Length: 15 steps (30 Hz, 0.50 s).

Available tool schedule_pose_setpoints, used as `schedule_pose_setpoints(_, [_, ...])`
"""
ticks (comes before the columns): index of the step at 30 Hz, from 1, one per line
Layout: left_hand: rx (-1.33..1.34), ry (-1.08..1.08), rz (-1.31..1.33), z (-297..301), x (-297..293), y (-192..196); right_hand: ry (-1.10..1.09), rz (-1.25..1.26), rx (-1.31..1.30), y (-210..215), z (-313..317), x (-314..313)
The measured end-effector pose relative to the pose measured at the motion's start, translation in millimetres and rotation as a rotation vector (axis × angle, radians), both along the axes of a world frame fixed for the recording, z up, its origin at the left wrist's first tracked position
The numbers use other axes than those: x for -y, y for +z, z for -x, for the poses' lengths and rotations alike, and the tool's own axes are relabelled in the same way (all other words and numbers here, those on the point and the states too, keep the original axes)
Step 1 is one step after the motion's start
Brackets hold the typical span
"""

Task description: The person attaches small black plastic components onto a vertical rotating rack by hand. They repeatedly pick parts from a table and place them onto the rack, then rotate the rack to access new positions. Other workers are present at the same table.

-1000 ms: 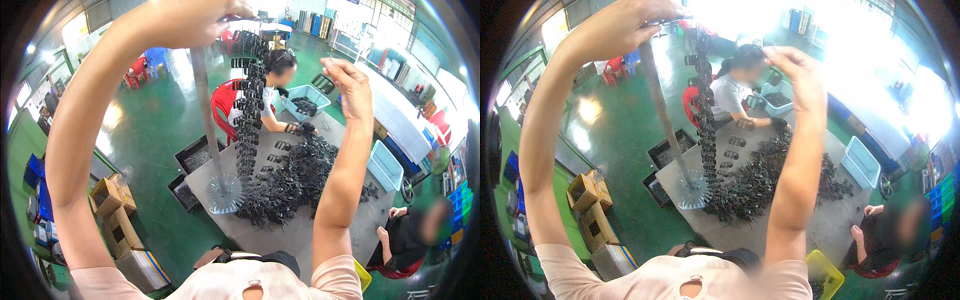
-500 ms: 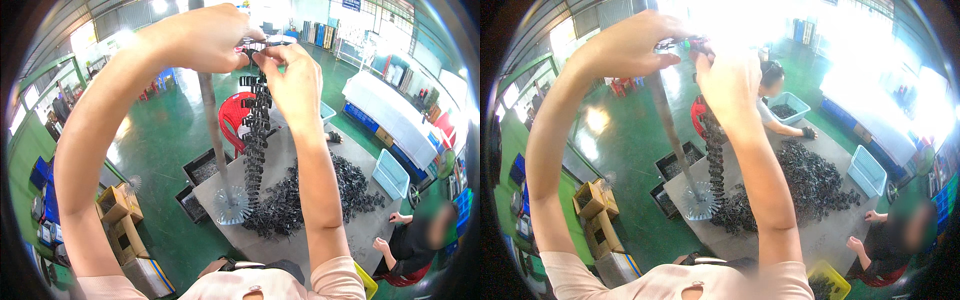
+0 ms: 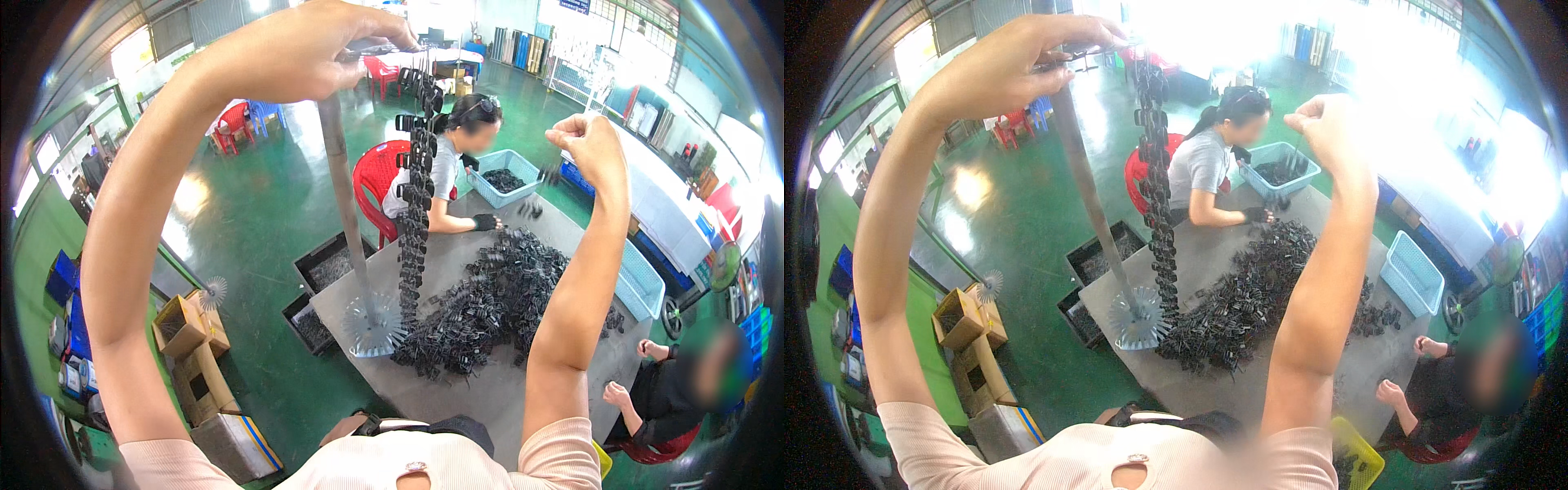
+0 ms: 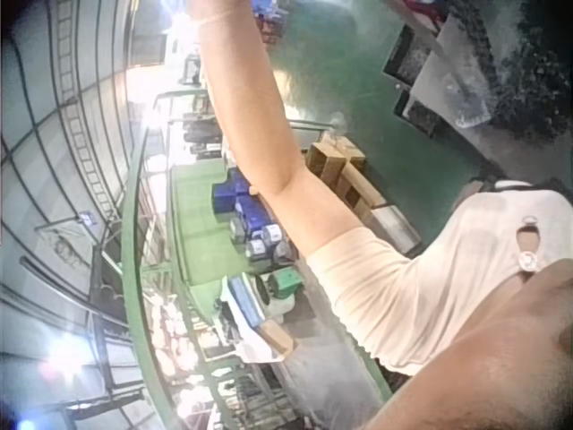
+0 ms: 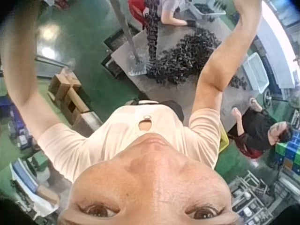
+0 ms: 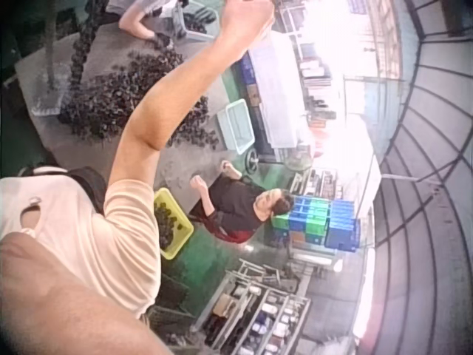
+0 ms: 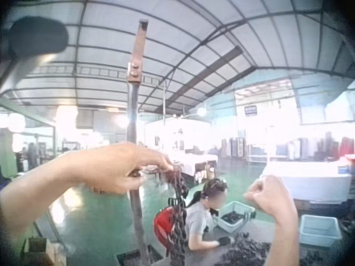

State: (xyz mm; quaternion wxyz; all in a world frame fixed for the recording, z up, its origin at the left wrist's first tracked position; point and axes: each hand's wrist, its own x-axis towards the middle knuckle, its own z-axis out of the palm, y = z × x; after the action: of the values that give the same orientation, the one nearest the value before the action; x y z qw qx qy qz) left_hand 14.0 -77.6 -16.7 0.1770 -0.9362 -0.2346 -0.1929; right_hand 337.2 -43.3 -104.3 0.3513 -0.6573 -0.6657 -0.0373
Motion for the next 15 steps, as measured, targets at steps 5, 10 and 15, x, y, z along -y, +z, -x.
schedule_pose_setpoints(5, [0.014,0.131,0.02,-24,21,3,0.427,-0.43,-0.361,-1,76,14])
schedule_pose_setpoints(10, [-0.21,0.375,0.252,-58,43,27,0.359,-0.696,-0.296,-4,131,5])
schedule_pose_setpoints(15, [-0.178,0.464,0.259,-55,40,25,0.575,-0.391,-0.705,3,105,12])
